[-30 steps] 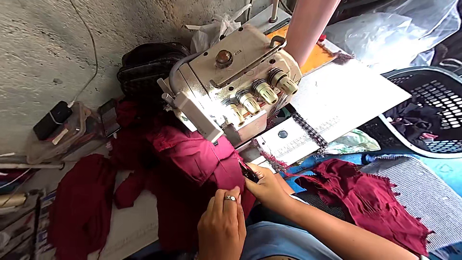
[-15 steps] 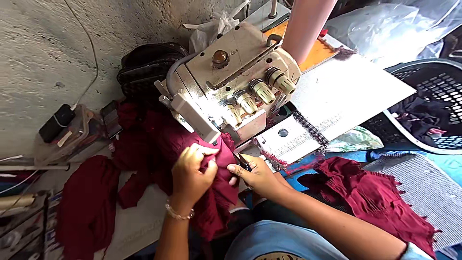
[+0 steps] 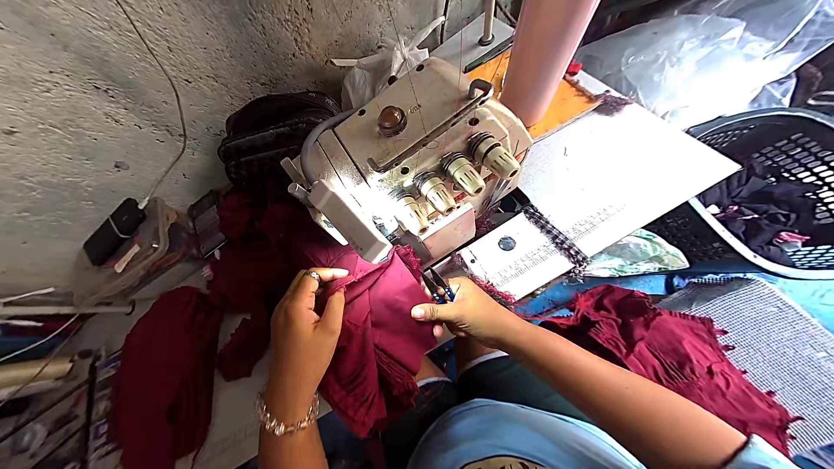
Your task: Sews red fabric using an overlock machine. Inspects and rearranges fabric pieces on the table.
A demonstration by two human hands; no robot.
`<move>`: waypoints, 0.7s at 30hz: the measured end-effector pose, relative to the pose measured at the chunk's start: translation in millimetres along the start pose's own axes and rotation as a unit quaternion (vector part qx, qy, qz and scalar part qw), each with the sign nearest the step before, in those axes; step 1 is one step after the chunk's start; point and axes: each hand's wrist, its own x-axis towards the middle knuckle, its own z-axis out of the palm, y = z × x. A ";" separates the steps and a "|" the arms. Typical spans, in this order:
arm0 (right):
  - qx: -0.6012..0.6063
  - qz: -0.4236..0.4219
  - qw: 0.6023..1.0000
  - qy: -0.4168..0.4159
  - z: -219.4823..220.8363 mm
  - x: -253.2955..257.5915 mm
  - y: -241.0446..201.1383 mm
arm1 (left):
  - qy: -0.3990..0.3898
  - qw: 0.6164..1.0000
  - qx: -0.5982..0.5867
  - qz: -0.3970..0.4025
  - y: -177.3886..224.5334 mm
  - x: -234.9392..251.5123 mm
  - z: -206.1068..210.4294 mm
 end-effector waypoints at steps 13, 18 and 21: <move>-0.151 -0.168 0.971 0.072 14.2 -16.7 13.4 | 0.088 0.980 0.161 0.073 67.1 -49.6 65.0; -0.148 -0.171 0.971 0.075 15.1 -3.5 15.1 | 0.101 0.983 0.080 0.130 23.5 -22.0 64.6; -0.077 -0.137 0.985 0.073 18.6 3.4 12.5 | 0.027 0.990 -0.048 0.134 -13.8 4.0 45.3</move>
